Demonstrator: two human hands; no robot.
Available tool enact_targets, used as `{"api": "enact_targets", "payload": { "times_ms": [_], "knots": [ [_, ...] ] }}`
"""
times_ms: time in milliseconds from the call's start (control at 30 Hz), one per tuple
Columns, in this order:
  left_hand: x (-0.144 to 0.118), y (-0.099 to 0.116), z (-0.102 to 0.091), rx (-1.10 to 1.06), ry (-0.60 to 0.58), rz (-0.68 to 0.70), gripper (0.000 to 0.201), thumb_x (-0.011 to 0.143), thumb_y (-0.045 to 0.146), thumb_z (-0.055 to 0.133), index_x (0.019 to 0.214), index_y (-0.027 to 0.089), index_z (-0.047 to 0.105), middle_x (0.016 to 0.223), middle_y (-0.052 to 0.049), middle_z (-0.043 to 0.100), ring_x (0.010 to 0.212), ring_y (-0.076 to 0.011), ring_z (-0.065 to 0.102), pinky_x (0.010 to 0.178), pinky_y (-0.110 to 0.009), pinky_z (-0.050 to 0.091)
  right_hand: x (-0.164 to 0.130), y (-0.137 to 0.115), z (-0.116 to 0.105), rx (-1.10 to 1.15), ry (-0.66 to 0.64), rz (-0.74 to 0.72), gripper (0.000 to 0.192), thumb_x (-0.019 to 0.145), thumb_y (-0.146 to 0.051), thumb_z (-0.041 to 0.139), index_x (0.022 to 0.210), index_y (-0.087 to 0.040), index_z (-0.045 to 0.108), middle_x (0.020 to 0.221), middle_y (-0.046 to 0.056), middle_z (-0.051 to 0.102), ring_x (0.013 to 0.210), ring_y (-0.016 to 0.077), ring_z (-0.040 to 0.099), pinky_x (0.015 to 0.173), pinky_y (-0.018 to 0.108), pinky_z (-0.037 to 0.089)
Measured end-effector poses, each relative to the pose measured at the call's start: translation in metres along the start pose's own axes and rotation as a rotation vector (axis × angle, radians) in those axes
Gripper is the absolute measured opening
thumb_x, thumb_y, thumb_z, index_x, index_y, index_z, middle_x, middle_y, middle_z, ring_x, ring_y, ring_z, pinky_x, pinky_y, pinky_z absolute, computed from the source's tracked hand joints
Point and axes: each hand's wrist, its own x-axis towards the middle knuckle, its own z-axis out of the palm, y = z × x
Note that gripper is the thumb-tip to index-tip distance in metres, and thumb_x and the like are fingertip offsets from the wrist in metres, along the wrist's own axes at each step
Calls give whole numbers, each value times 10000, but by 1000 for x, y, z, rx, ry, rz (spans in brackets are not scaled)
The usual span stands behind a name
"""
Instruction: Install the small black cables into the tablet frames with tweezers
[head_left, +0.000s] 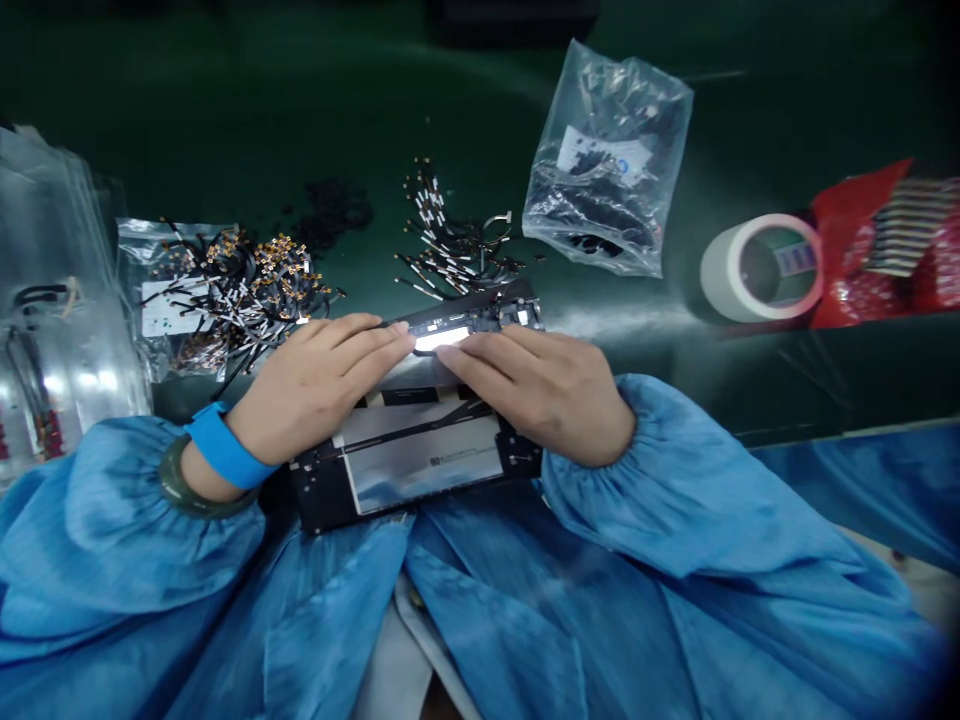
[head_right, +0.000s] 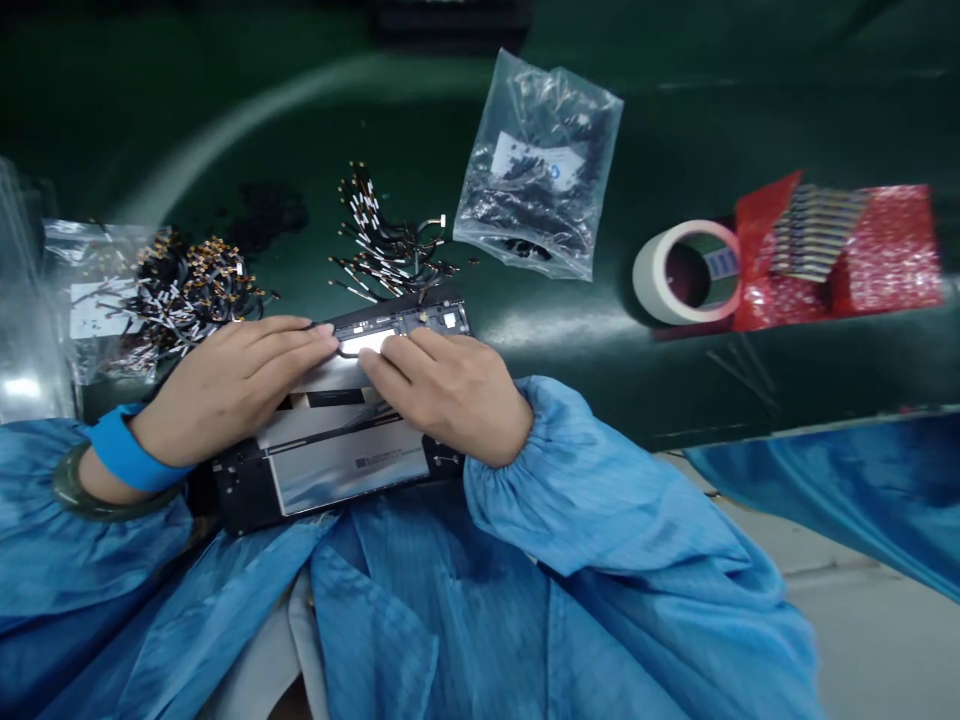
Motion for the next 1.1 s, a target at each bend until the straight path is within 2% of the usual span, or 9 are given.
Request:
{"api": "enact_targets", "payload": {
  "times_ms": [133,267,433,600,800,933,1033,1100],
  "knots": [
    [2,0,-3,61,-3,69,371,939,126,388,1275,122,544,1280,-149,617,1149,-344,583,729,-447,516,-10,3,2,-39,29,-13,228,951,-121,445,1045,-129,652,852,40,696,701,141,528,546,293,355],
    [3,2,-6,107,-7,77,347,953,140,378,1246,121,563,1274,-135,624,1134,-333,593,719,-432,516,-13,4,8,-80,77,-3,206,933,-124,484,1067,-145,639,914,38,706,707,140,510,550,291,348],
    [4,5,-7,129,23,90,329,952,127,388,1226,89,567,1254,-150,634,1116,-340,603,693,-421,516,-12,4,12,-76,68,33,207,946,-156,469,1084,-174,623,939,38,695,720,144,491,572,297,340],
    [2,6,-6,49,5,53,349,945,129,401,1255,138,560,1284,-146,614,1161,-343,580,741,-449,519,-12,4,12,-102,77,13,213,938,-150,473,1064,-153,645,956,44,698,717,146,484,570,295,333],
    [3,6,-5,-114,-18,-26,381,936,147,411,1279,219,558,1313,-131,594,1204,-360,549,779,-499,519,-11,2,11,-60,-33,53,262,965,-160,410,1098,-186,635,993,44,698,717,149,497,569,308,337],
    [3,4,-3,-143,-24,-50,371,928,155,435,1266,237,561,1312,-120,596,1214,-352,541,800,-502,520,-12,-1,6,-131,-52,63,269,953,-140,413,1096,-164,640,1064,46,704,746,163,527,572,312,358],
    [1,0,0,-148,19,-26,349,922,145,444,1247,202,558,1277,-127,613,1196,-331,551,847,-487,517,-24,-1,3,-79,28,185,300,928,-99,407,1107,-169,638,1133,65,691,818,172,591,633,308,432],
    [1,-2,3,-175,82,-56,327,928,168,453,1242,152,543,1244,-150,613,1157,-300,570,894,-454,511,-36,-2,2,20,109,403,295,924,-128,433,1140,-180,628,1113,82,694,883,179,631,704,304,479]
  ]
}}
